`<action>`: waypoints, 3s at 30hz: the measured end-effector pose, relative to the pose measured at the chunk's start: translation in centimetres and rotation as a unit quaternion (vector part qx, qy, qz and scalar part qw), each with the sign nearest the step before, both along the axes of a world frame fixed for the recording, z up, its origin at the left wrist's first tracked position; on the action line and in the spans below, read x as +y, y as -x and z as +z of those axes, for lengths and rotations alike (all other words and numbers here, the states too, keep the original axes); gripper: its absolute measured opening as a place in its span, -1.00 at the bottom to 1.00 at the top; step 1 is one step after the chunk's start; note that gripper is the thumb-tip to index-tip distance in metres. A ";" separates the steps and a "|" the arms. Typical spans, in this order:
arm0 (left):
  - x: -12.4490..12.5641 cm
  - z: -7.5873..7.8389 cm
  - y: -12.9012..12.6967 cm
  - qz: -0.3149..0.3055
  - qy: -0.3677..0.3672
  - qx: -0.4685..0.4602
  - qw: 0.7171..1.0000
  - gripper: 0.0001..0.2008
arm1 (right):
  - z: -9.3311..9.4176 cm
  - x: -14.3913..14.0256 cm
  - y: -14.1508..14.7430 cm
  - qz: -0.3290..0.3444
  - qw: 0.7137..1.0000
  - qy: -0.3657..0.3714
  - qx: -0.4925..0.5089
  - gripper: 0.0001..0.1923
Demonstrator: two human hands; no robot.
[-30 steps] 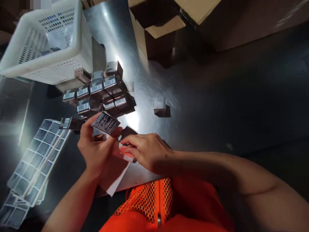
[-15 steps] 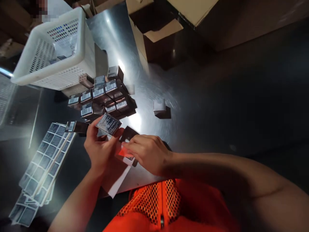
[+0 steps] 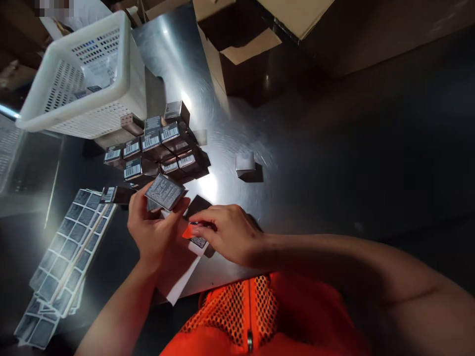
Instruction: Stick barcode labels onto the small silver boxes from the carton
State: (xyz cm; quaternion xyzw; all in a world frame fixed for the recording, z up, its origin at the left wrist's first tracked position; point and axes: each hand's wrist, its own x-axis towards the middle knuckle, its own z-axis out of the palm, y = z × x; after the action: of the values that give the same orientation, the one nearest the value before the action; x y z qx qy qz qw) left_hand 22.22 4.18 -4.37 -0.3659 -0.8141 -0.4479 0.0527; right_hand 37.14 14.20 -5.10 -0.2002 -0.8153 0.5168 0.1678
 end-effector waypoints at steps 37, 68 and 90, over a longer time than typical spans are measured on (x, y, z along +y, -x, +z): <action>0.4 -1.1 -0.5 -0.183 -0.119 -0.265 0.939 -0.41 | 5.2 5.1 -1.7 -0.066 0.929 0.248 0.267 -0.79; -0.6 -1.4 -0.3 -0.288 -0.040 -0.194 0.937 -0.41 | 4.5 4.8 -0.7 -0.076 0.910 0.402 0.063 -0.32; -1.1 -1.0 -0.5 -0.369 -0.105 -0.157 0.910 -0.37 | 3.5 6.1 -0.7 0.037 0.933 0.356 0.031 -0.19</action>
State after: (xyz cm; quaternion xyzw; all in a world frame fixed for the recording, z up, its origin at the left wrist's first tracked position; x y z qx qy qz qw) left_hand 22.69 3.04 -5.34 -0.5573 -0.5674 -0.5698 -0.2070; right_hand 37.80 20.30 -1.63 -0.2004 -0.5793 0.7847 0.0921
